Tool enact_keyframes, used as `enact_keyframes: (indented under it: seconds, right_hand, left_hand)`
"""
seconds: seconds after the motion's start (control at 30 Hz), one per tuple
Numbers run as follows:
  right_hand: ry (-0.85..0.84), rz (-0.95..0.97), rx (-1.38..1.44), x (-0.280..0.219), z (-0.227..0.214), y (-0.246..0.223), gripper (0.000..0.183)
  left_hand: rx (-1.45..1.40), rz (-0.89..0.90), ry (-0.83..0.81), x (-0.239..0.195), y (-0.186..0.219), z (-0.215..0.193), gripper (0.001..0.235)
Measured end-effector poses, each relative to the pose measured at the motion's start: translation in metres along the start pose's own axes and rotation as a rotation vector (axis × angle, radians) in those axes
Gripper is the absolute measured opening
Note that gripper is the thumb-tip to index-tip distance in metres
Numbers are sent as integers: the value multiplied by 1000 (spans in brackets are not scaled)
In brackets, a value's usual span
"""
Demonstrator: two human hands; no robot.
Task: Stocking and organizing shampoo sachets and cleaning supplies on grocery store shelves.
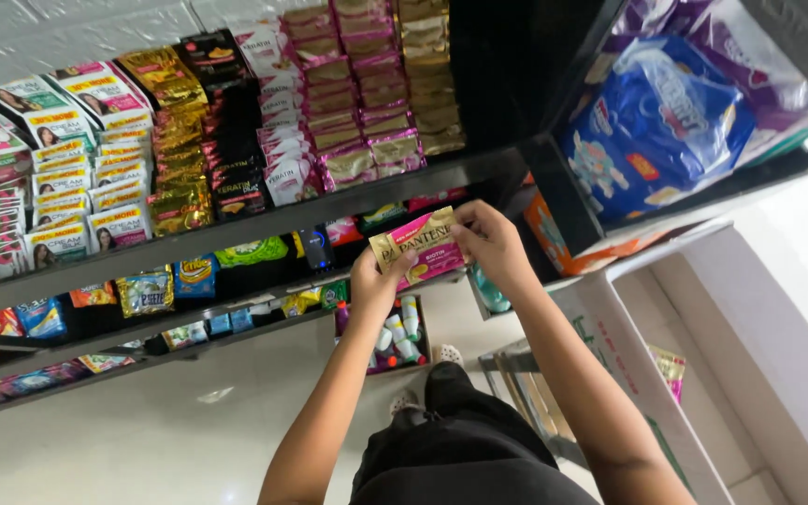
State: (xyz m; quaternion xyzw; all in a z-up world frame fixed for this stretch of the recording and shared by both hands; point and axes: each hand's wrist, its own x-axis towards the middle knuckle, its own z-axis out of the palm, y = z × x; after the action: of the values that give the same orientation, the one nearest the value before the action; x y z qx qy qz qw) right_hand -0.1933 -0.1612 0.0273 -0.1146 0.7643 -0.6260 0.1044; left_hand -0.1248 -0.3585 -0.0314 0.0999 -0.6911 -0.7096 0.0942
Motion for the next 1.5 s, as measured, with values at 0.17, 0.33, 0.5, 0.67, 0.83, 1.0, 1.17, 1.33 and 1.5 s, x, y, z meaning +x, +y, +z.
enact_keyframes:
  seconds: [0.17,0.33,0.5,0.67,0.83,1.0,1.17,1.33,1.5]
  right_hand:
    - [306,-415,-346,34,-10,-29,45]
    - [204,-257,-294,79,-23,-46,46]
    - [338,-387,-276,141,-50,-19,12]
    - [373,-399,-252,179,-66,-8,8]
    - [602,-648,-434,252,-81,48,13]
    - [430,-412,-1016,335,-93,129,37]
    - [156,66,-1157,329,-76,97,66]
    - [425,533,256,255,-53,11,70]
    - [224,-396,-1332,303,-65,183,54]
  left_hand:
    - [151,88,131,60,1,32,33]
    - [278,330,167,112,30,70,29]
    - [287,475,130,159,13,94,33]
    - [414,508,266,188,-11,93,34]
    - [555,457,426,214,-41,74,31]
    - [554,428,425,217,-52,66,32]
    - [592,354,371,220,-43,71,34]
    - [502,192,265,225,-47,71,30]
    - [465,88,326,251,-65,69,31]
